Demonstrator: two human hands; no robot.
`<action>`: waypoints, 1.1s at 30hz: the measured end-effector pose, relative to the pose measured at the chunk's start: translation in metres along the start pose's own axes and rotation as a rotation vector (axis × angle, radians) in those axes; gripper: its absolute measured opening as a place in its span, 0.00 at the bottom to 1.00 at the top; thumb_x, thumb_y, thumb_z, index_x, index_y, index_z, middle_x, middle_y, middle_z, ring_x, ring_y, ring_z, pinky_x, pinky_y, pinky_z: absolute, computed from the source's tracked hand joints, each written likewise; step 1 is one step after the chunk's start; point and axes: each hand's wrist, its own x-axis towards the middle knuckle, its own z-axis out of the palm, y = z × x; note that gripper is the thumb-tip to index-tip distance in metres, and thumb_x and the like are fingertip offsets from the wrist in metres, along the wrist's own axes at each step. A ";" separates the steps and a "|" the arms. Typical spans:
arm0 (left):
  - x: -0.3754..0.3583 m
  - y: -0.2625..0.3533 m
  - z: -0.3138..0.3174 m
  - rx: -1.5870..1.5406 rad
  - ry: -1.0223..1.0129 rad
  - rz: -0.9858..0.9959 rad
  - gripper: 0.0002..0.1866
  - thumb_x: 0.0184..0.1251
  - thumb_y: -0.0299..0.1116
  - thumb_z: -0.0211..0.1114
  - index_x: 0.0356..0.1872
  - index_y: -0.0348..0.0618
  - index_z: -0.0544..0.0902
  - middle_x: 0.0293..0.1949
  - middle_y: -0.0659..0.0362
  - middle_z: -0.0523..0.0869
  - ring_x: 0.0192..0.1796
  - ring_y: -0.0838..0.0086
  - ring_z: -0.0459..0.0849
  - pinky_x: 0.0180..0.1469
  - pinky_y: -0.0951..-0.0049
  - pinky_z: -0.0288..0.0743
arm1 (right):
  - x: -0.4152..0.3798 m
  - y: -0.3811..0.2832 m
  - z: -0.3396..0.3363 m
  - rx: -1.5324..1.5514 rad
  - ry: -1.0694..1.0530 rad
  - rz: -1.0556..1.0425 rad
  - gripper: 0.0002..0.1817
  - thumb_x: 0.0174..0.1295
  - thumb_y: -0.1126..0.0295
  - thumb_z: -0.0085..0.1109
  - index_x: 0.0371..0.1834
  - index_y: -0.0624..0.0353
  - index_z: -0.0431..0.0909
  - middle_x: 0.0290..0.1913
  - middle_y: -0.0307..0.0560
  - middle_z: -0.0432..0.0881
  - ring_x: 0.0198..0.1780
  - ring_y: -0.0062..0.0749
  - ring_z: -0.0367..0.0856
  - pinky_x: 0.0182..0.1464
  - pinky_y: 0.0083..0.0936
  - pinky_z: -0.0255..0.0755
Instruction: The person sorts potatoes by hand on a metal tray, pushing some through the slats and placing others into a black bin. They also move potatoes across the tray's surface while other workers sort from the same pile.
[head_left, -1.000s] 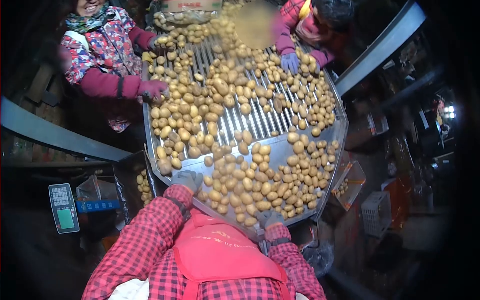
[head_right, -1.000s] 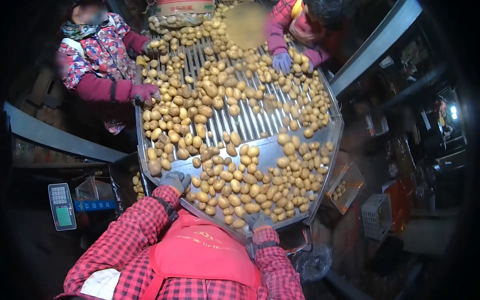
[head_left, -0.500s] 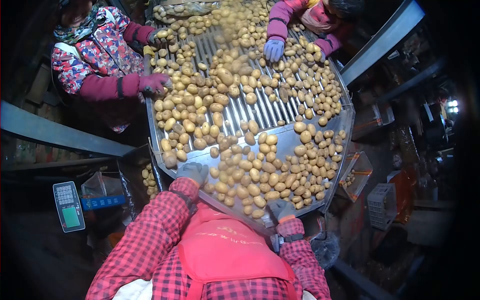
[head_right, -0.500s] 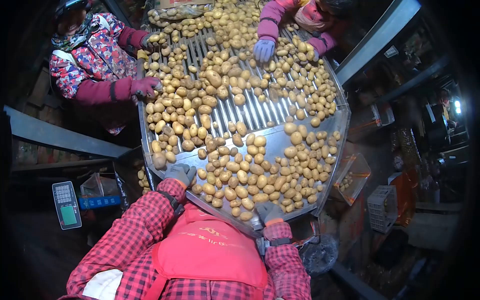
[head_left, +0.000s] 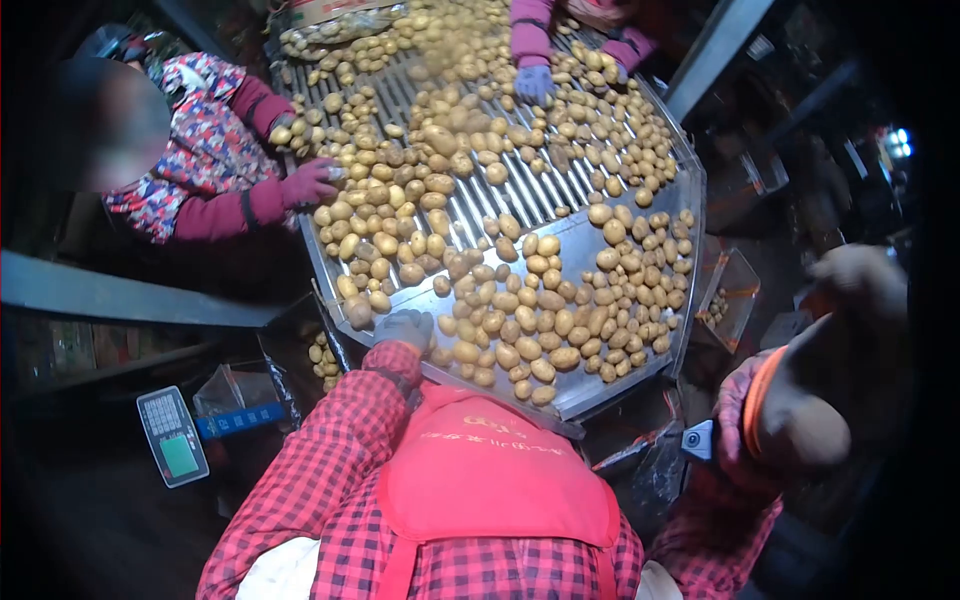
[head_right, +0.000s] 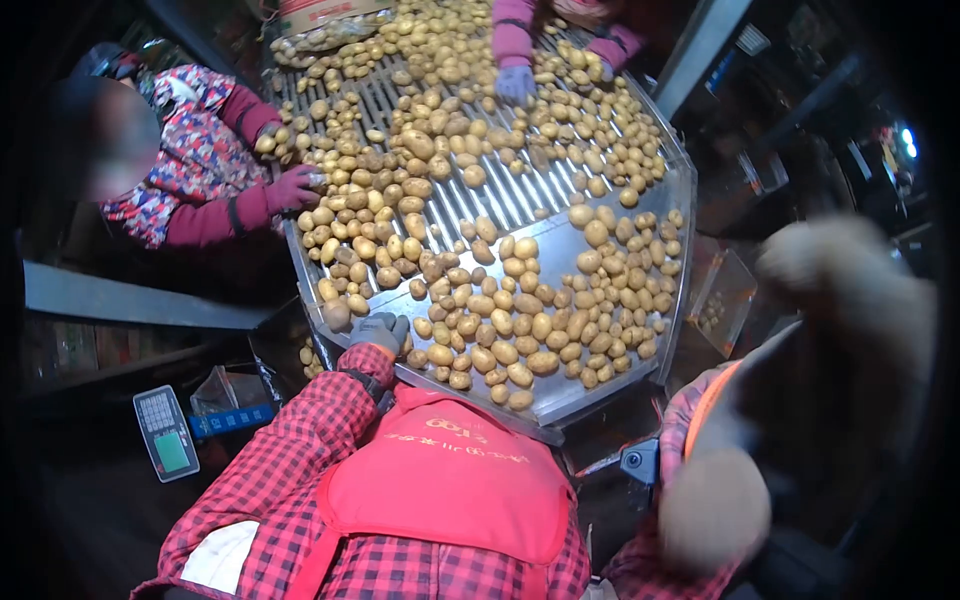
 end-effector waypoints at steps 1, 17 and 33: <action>-0.003 0.005 -0.009 -0.010 -0.013 -0.015 0.15 0.78 0.42 0.48 0.53 0.53 0.81 0.54 0.56 0.86 0.59 0.59 0.84 0.58 0.55 0.77 | 0.017 -0.008 0.001 0.020 -0.090 -0.106 0.21 0.62 0.67 0.72 0.53 0.71 0.81 0.40 0.48 0.84 0.39 0.24 0.81 0.36 0.22 0.74; -0.004 -0.002 0.008 0.102 0.031 0.040 0.16 0.74 0.42 0.52 0.53 0.51 0.81 0.54 0.52 0.85 0.59 0.56 0.83 0.59 0.52 0.72 | 0.050 -0.035 0.007 0.158 -0.332 -0.298 0.20 0.62 0.68 0.69 0.53 0.69 0.81 0.40 0.50 0.85 0.39 0.31 0.83 0.38 0.26 0.76; -0.006 0.002 0.008 -0.106 0.099 -0.067 0.22 0.76 0.51 0.47 0.49 0.51 0.86 0.51 0.46 0.87 0.55 0.49 0.84 0.59 0.49 0.74 | -0.057 0.043 -0.156 -0.523 0.611 0.413 0.18 0.62 0.68 0.66 0.52 0.67 0.81 0.40 0.52 0.86 0.39 0.37 0.84 0.39 0.31 0.78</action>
